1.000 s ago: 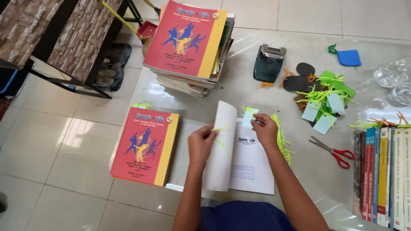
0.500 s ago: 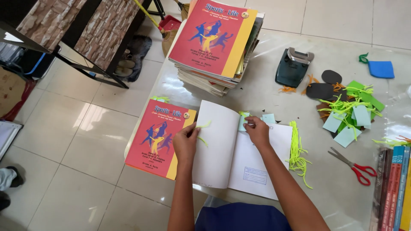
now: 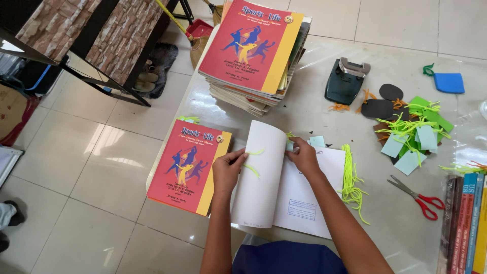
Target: Attaching yellow string to paper tags and inserting them into textbooks to organize them in a library setting.
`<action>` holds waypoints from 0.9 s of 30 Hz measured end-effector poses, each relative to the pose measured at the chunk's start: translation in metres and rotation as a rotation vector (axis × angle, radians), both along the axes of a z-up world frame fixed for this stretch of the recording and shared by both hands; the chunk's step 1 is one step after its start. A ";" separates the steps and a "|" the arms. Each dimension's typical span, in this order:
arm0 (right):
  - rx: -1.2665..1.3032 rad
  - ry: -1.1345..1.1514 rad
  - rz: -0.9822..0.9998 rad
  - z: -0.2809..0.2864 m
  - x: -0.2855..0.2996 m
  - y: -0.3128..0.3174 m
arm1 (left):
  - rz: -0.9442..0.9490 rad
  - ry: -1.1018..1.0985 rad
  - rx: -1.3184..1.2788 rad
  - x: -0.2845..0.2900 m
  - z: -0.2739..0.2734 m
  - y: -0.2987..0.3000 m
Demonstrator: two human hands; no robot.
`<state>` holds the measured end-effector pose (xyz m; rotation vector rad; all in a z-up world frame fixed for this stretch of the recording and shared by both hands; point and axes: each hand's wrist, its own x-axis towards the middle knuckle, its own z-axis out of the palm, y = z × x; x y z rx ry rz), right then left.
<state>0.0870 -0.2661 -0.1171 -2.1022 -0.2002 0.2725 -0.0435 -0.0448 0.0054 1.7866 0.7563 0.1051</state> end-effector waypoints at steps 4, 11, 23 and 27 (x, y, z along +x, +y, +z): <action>-0.151 -0.161 0.040 0.013 -0.006 -0.010 | -0.067 -0.137 -0.130 0.007 0.006 -0.017; -0.025 0.048 -0.098 -0.001 0.002 -0.055 | -0.206 -0.166 -0.264 0.026 0.005 -0.069; 0.490 0.201 -0.371 0.062 -0.001 -0.153 | -0.434 -0.080 -0.473 0.057 -0.052 -0.193; 0.438 0.267 -0.260 0.094 -0.017 -0.175 | -0.446 -0.104 -0.579 0.078 -0.080 -0.227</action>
